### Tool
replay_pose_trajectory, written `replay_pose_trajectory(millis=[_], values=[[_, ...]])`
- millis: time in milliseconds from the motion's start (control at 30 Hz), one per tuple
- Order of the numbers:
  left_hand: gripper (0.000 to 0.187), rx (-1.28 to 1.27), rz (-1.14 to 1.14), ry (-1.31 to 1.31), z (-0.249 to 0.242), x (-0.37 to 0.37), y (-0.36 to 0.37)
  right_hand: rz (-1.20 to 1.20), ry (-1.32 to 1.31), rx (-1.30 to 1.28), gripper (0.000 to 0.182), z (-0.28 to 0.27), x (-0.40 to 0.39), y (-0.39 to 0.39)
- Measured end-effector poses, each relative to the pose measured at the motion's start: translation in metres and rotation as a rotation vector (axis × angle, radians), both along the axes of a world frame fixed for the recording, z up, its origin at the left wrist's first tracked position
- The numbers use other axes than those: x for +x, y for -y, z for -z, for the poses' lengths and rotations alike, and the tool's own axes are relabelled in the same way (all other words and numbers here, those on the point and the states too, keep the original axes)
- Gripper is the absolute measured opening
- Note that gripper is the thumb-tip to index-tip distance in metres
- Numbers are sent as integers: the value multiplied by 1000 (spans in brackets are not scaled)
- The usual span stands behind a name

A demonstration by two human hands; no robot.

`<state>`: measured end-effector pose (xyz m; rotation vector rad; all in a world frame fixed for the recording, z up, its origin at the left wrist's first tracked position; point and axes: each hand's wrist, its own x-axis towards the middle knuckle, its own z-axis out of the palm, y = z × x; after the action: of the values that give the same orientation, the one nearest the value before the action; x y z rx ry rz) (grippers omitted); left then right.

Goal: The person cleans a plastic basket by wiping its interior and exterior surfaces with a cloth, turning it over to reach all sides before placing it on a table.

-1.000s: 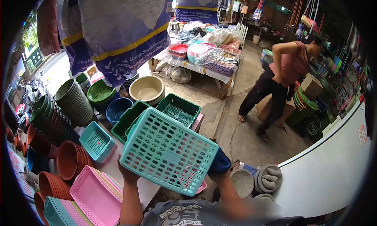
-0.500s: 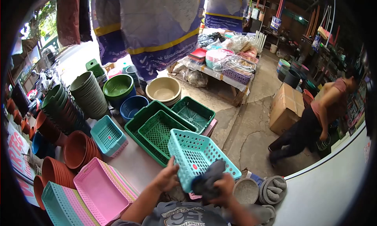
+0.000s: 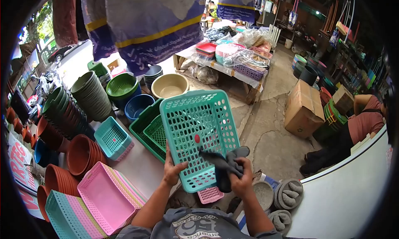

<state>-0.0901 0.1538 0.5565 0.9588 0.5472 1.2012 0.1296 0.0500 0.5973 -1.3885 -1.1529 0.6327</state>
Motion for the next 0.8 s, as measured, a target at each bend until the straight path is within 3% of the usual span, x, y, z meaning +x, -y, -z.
replay_pose_trajectory(millis=[33,133,167,267,300,333,433,500,567,600,633,700,733,767,800], values=[[109,-6,7,2,1,3,0,7,2,-6,37,5,-8,-2],[113,32,42,-69,-13,12,5,-447,65,-196,45,23,-48,-9],[115,195,-5,-142,-18,17,5,-628,135,-196,47,25,-60,-9],[116,88,152,-20,-15,8,6,-812,213,-285,43,7,-59,-9],[116,102,86,-40,-13,10,13,-819,491,-340,42,1,-49,-12],[116,117,22,-60,-13,11,18,-762,570,-428,40,-1,-43,-14],[117,58,157,-20,-14,10,22,-532,996,-568,35,8,-22,-31],[116,52,180,5,-6,13,22,-400,1022,-693,33,18,-17,-36],[114,211,89,-42,-6,17,17,-364,971,-442,33,29,-33,-32],[115,126,92,-45,-8,15,17,-475,472,-293,33,46,-45,-30],[115,100,92,-49,-3,13,14,-597,266,-186,32,43,-62,-25],[117,264,21,-129,13,8,4,-643,332,-116,29,50,-63,-25],[117,335,-23,-342,17,1,5,-626,488,-206,28,54,-55,-29],[117,309,-20,-348,21,-3,8,-610,646,-294,28,61,-40,-31],[116,252,38,-321,23,-5,9,-508,907,-226,24,70,-25,-31]])
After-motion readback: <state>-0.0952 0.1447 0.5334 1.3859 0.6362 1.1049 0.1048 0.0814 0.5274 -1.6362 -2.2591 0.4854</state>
